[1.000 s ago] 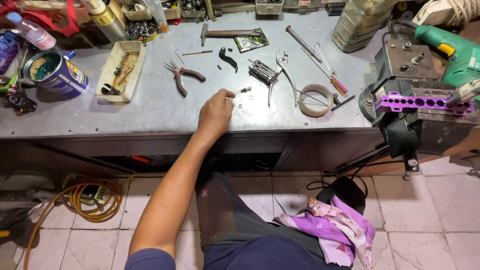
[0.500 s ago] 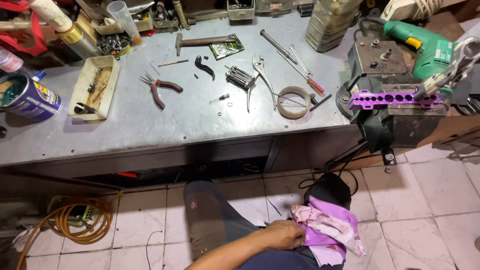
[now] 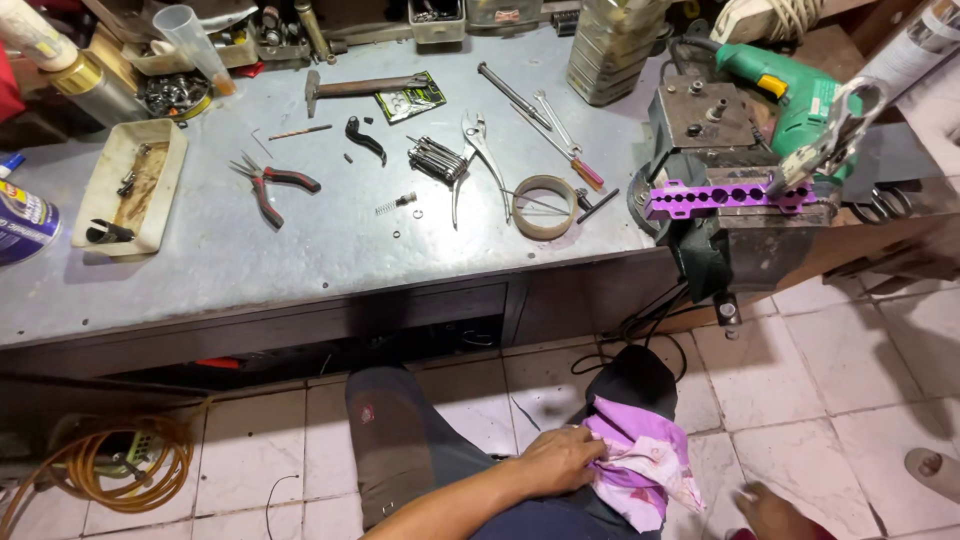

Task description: The person assembles small mechanical parts on a workbench, including a spring and a metal cylinder. They retrieve a small ring from a compartmentalized tray, fit it onto the cylinder, and then use a power drill to tighten the assembly.

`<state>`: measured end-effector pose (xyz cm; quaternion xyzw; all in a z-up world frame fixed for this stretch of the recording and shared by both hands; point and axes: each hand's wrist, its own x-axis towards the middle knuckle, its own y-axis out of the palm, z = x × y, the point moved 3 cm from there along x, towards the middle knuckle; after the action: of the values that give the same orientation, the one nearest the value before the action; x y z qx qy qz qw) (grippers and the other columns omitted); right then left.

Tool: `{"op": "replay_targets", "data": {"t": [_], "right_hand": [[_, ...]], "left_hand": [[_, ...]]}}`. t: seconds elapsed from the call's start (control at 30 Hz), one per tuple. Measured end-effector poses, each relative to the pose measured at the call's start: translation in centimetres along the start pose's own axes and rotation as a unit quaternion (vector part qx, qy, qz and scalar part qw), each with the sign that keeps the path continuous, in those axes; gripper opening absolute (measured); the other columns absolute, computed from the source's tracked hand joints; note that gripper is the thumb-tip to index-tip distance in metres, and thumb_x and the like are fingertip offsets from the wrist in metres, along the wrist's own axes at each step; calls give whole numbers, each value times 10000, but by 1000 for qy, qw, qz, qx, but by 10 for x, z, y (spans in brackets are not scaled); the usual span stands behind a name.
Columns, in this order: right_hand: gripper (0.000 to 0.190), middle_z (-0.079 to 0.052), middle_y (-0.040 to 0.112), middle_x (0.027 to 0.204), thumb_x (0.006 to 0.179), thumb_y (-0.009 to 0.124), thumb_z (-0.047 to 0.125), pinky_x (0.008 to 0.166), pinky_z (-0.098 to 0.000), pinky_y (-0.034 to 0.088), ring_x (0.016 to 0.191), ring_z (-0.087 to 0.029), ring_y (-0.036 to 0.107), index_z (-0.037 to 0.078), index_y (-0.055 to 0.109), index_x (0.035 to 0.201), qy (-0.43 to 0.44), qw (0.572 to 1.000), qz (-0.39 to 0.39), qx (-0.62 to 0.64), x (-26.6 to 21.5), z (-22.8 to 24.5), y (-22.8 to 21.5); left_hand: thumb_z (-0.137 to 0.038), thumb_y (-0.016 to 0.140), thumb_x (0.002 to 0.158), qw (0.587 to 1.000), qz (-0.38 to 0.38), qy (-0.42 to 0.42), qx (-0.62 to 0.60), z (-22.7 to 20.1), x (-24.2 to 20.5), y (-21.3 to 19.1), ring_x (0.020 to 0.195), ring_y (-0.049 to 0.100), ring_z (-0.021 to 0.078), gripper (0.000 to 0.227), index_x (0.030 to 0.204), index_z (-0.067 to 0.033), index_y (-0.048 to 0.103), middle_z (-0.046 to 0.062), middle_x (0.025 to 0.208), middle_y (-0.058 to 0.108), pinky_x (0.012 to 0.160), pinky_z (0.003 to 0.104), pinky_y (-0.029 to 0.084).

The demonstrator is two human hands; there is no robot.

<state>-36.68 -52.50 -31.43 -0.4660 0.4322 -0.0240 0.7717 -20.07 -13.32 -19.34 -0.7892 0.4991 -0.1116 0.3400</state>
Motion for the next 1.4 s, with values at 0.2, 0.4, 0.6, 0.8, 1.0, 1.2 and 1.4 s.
{"op": "replay_targets", "data": {"t": [0.2, 0.4, 0.6, 0.8, 1.0, 1.2, 1.4], "right_hand": [[387, -113, 815, 1130, 910, 627, 442, 850, -383, 629, 1021, -296, 783, 150, 771, 1118, -48, 994, -32, 97, 81, 43, 111], [364, -146, 747, 1302, 1013, 591, 249, 1011, -456, 533, 1114, -344, 733, 119, 716, 1329, 12, 945, -61, 322, -35, 115, -8], [388, 30, 755, 1306, 989, 553, 416, 979, -328, 489, 1188, -188, 702, 267, 741, 1294, -83, 962, -181, 187, -97, 213, -112], [189, -2, 624, 704, 974, 657, 239, 1172, -488, 386, 598, -192, 582, 141, 633, 814, -602, 726, -330, -36, -127, 378, -124], [324, -27, 500, 529, 989, 659, 204, 1193, -493, 378, 475, -232, 482, 141, 513, 707, -658, 635, -385, -125, -129, 460, -131], [268, -36, 540, 543, 960, 698, 204, 1202, -508, 371, 493, -242, 515, 144, 567, 735, -652, 615, -415, -157, -110, 468, -125], [167, -79, 611, 571, 922, 649, 266, 1235, -571, 304, 583, -281, 604, 114, 682, 860, -598, 664, -379, -240, -92, 470, -106]], "left_hand": [[-240, 563, 967, 987, -97, 116, 49, -33, 6, -20, 1030, 548, 382, 236, 1098, -65, 652, 174, 1133, 584, 878, 524, 422], [-530, 468, 930, 962, 256, 40, -93, -78, 10, -19, 1087, 648, 372, 561, 1311, -146, 616, 167, 1200, 696, 908, 424, 468], [-560, 456, 924, 975, 165, -26, -143, -95, -4, -54, 1202, 630, 314, 616, 1420, -209, 557, 101, 1296, 681, 979, 404, 454], [-479, 475, 986, 985, 33, -35, -165, -75, -21, -56, 1193, 642, 288, 468, 1327, -193, 618, 83, 1257, 693, 985, 393, 447], [-405, 555, 973, 952, -153, -115, -237, -12, -67, -61, 1125, 673, 167, 353, 1210, -185, 697, 5, 1220, 739, 963, 312, 471], [-378, 594, 920, 858, -264, -305, -319, 52, -137, -58, 967, 735, 99, 316, 1134, -230, 774, -55, 1072, 818, 884, 254, 524], [-292, 621, 931, 797, -326, -326, -392, 78, -153, -51, 866, 768, 129, 271, 1107, -154, 774, 54, 1021, 843, 865, 264, 586]]}}
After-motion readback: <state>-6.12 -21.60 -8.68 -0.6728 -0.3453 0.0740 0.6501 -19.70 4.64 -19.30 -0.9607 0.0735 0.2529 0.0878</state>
